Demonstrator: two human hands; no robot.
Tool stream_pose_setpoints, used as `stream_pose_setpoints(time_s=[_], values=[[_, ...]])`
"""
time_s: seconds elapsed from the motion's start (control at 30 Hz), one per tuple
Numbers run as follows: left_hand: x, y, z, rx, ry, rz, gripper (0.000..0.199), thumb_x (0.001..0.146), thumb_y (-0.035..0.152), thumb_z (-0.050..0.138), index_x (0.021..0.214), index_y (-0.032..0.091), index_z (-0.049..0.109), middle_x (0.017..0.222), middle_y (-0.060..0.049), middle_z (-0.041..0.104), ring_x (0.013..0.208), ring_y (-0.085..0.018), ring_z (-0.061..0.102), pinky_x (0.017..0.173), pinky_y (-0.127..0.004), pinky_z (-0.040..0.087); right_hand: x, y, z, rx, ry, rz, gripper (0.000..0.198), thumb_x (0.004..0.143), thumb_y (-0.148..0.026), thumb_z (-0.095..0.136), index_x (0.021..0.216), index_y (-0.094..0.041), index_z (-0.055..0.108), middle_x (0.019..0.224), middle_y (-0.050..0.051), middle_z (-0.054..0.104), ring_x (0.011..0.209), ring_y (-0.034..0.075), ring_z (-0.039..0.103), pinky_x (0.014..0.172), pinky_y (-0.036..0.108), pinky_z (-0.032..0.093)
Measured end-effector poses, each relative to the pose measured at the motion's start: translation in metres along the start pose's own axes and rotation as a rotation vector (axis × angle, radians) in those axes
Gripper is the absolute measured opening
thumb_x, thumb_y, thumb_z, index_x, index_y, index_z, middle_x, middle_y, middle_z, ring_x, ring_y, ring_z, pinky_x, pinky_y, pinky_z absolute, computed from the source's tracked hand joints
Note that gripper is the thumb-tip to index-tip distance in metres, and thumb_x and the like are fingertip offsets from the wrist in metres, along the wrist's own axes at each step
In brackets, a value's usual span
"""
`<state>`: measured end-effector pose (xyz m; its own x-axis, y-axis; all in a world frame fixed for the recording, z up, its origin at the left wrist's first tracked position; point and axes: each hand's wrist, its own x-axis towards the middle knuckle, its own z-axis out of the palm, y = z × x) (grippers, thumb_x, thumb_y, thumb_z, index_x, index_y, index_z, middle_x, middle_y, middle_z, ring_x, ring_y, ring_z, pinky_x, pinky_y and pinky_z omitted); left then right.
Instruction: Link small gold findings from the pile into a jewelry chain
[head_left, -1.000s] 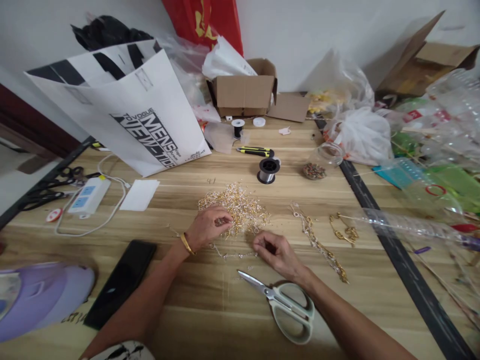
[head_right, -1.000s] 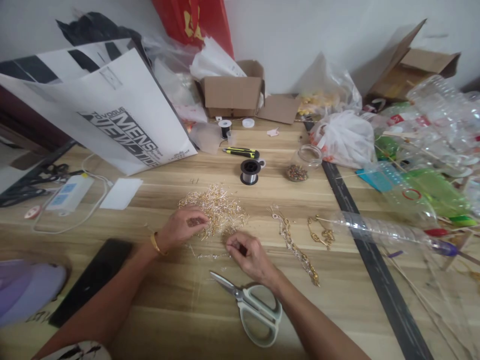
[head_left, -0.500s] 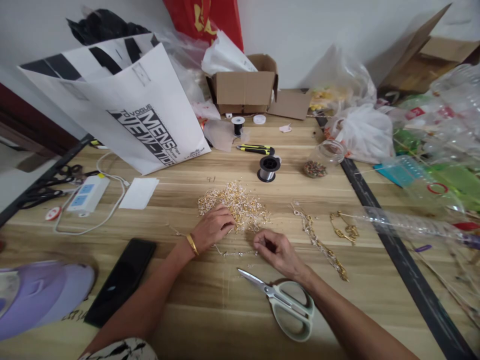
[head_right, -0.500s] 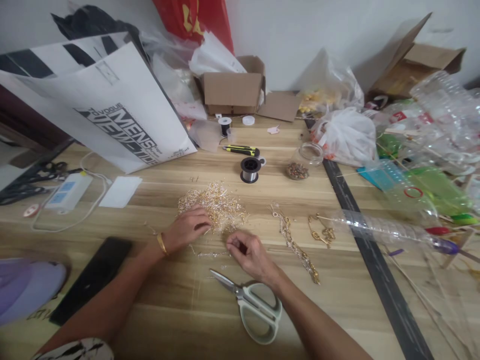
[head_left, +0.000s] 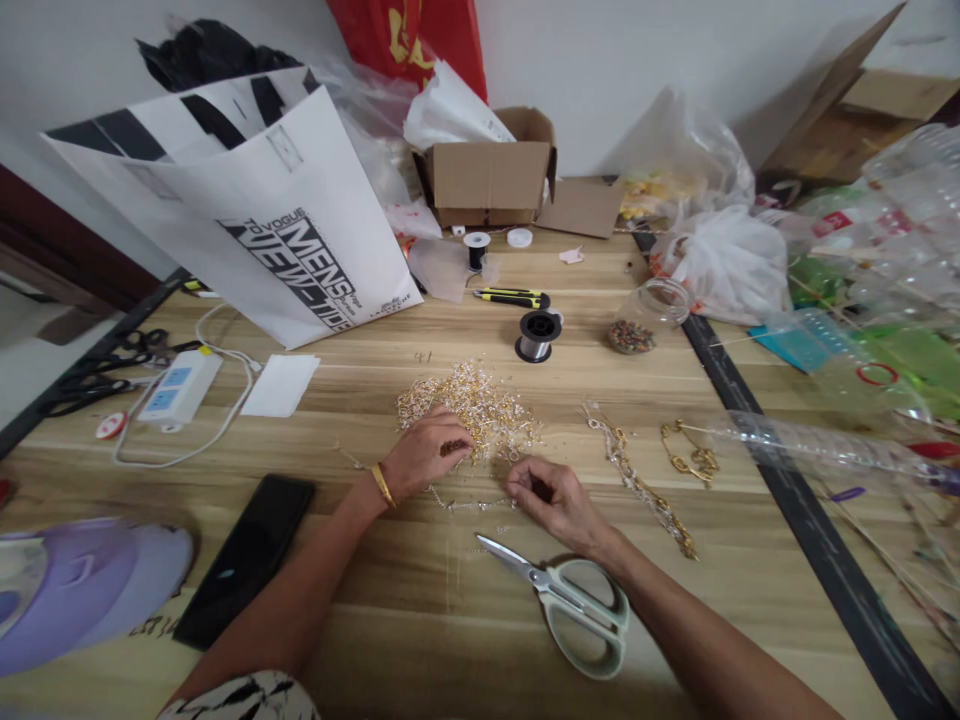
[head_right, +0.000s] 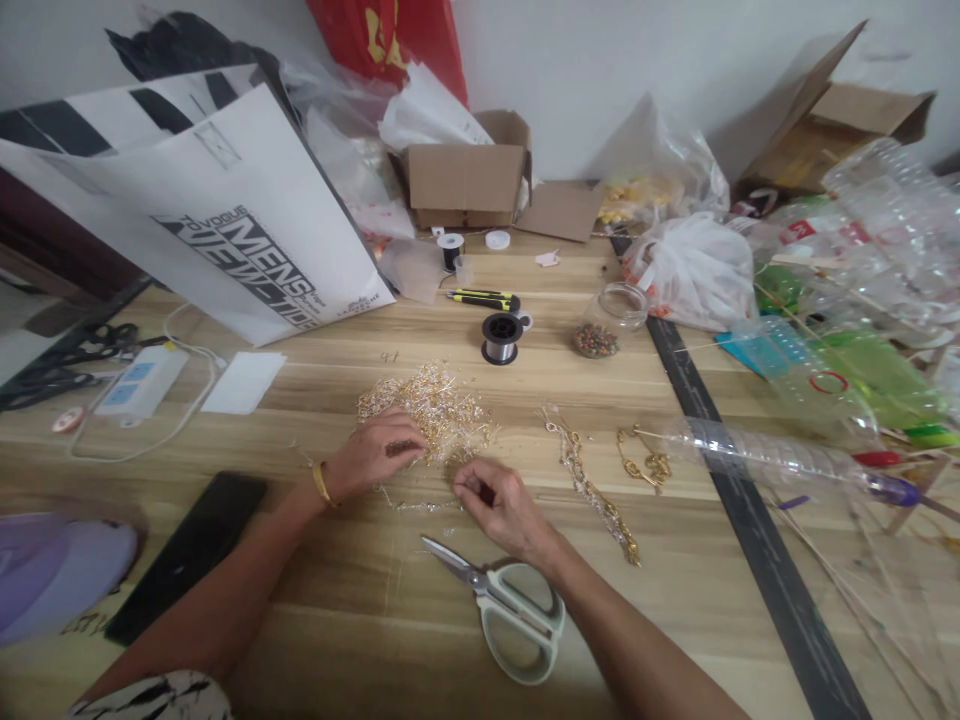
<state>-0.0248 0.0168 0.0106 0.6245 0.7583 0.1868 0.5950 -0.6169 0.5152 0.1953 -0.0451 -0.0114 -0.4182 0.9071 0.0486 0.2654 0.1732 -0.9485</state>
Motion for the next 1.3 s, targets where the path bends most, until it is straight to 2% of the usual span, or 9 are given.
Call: stream_pose_setpoints(time_s=[0.2,0.43,0.7,0.97,1.13,1.3], values=[[0.0,0.012,0.008,0.049,-0.045,0.053,0.011,0.084,0.021,0.057,0.084,0.016,0.067,0.084,-0.005,0.062,0.088,-0.018,0.049,0.085,-0.033,0.041,0.001,-0.001,0.0,0.003,-0.002,0.007,0.014,0.086,-0.026,0.051,0.076,-0.016,0.054,0.063,-0.002,0.045,0.058,0.011,0.041,0.054,0.022,0.033],[0.0,0.01,0.012,0.114,-0.075,0.05,0.013,0.085,0.019,0.055,0.079,0.015,0.065,0.083,-0.005,0.059,0.088,-0.018,0.048,0.086,-0.033,0.04,0.0,0.0,0.0,-0.003,0.003,0.009,0.014,0.086,-0.026,0.052,0.076,-0.016,0.054,0.063,-0.002,0.045,0.058,0.011,0.041,0.054,0.022,0.032],[-0.001,0.003,0.014,0.109,-0.025,0.058,0.012,0.085,0.016,0.054,0.079,0.015,0.065,0.082,-0.005,0.061,0.086,-0.017,0.049,0.085,-0.032,0.041,0.0,0.001,0.0,0.011,-0.005,0.009,0.016,0.086,-0.027,0.051,0.076,-0.016,0.054,0.063,-0.002,0.044,0.058,0.01,0.04,0.053,0.022,0.032],[0.0,0.0,0.01,-0.001,0.12,-0.014,0.013,0.086,0.015,0.053,0.081,0.016,0.065,0.08,-0.004,0.066,0.082,-0.016,0.053,0.08,-0.03,0.043,0.0,0.0,0.0,0.006,-0.003,-0.009,0.015,0.086,-0.026,0.051,0.076,-0.016,0.054,0.063,-0.002,0.045,0.058,0.01,0.04,0.053,0.022,0.032],[0.0,-0.001,0.005,-0.011,0.129,-0.049,0.012,0.084,0.013,0.054,0.082,0.016,0.065,0.08,-0.003,0.067,0.081,-0.016,0.055,0.078,-0.03,0.043,0.001,0.0,0.0,0.011,-0.001,0.001,0.017,0.086,-0.029,0.052,0.075,-0.016,0.054,0.062,-0.002,0.046,0.057,0.011,0.041,0.052,0.022,0.033],[0.001,0.0,0.006,0.009,0.138,-0.003,0.009,0.082,0.015,0.058,0.077,0.016,0.065,0.078,-0.003,0.065,0.079,-0.015,0.053,0.079,-0.03,0.042,0.0,0.0,0.0,0.014,-0.006,0.004,0.017,0.086,-0.028,0.051,0.076,-0.016,0.054,0.063,-0.002,0.045,0.057,0.011,0.041,0.053,0.022,0.032]])
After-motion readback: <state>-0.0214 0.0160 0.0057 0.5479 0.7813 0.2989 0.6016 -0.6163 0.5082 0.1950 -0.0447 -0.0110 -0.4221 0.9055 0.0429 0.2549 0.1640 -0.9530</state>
